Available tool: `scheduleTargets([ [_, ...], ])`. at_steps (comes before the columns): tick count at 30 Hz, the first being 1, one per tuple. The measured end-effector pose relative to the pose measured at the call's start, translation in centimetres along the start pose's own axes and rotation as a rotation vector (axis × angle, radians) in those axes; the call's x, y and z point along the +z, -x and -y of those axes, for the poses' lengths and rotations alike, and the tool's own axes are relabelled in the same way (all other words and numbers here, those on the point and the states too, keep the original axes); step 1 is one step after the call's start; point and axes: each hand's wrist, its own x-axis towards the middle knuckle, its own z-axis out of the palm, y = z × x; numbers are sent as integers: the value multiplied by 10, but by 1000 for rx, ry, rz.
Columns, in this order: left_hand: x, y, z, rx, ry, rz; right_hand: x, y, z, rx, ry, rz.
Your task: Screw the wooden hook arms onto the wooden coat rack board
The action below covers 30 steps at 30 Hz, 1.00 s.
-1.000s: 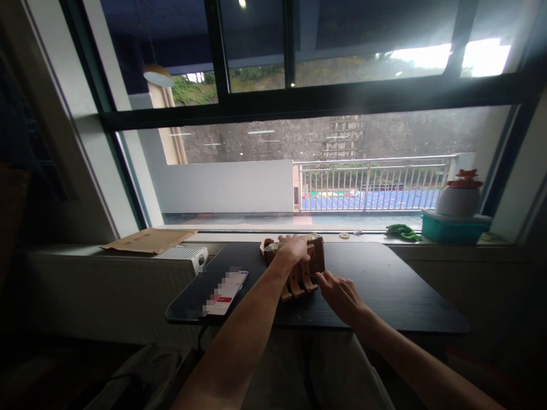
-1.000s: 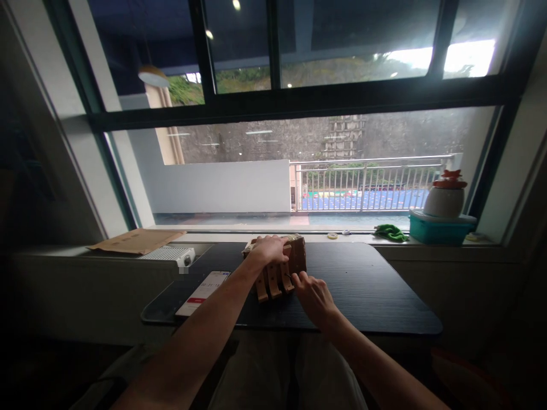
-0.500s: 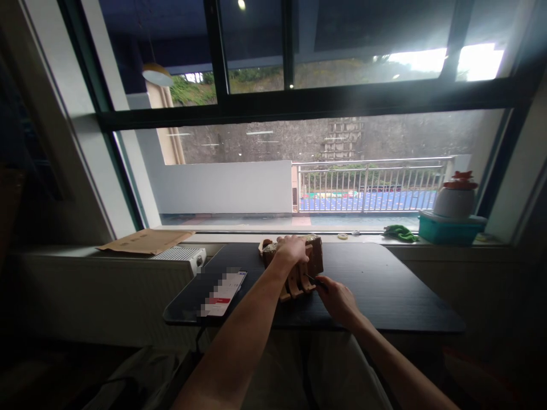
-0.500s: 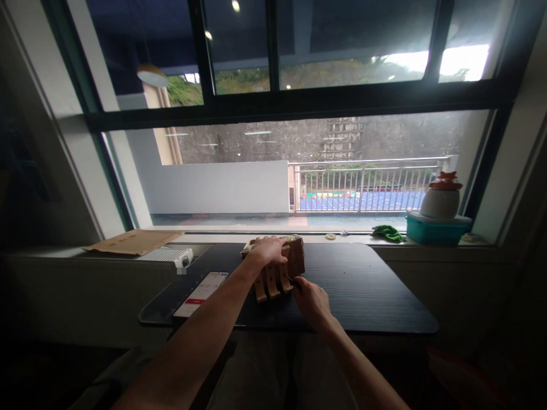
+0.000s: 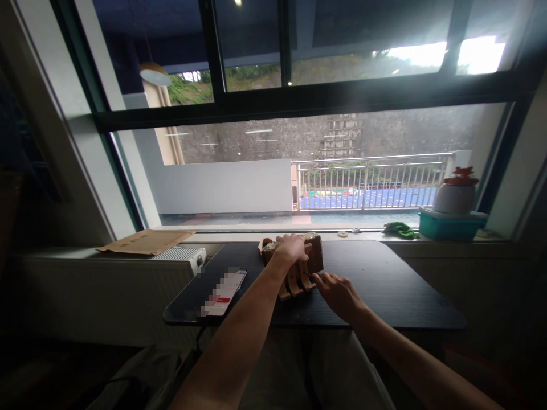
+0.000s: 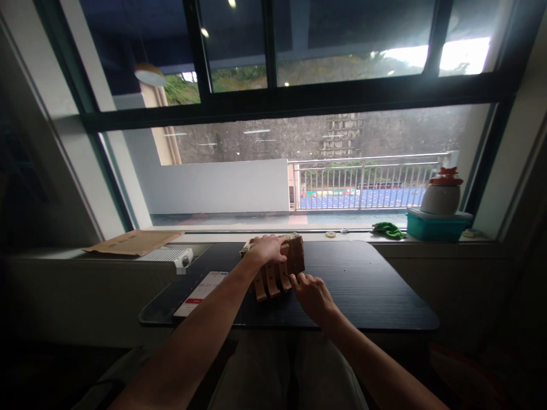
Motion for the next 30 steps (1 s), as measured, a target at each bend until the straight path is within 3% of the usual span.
scheduleTargets([
  [15,1,-3,2,10,-1,11,12,0,7,343,-326,-5],
  [19,0,-1,1,9,-2,11,6,1,4,321,-336,5],
  [25,-2,1,1,14,-5,18,-1,2,-1,23,-52,-8],
  [30,0,-1,1,18,-7,16,5,2,1,72,-89,-7],
])
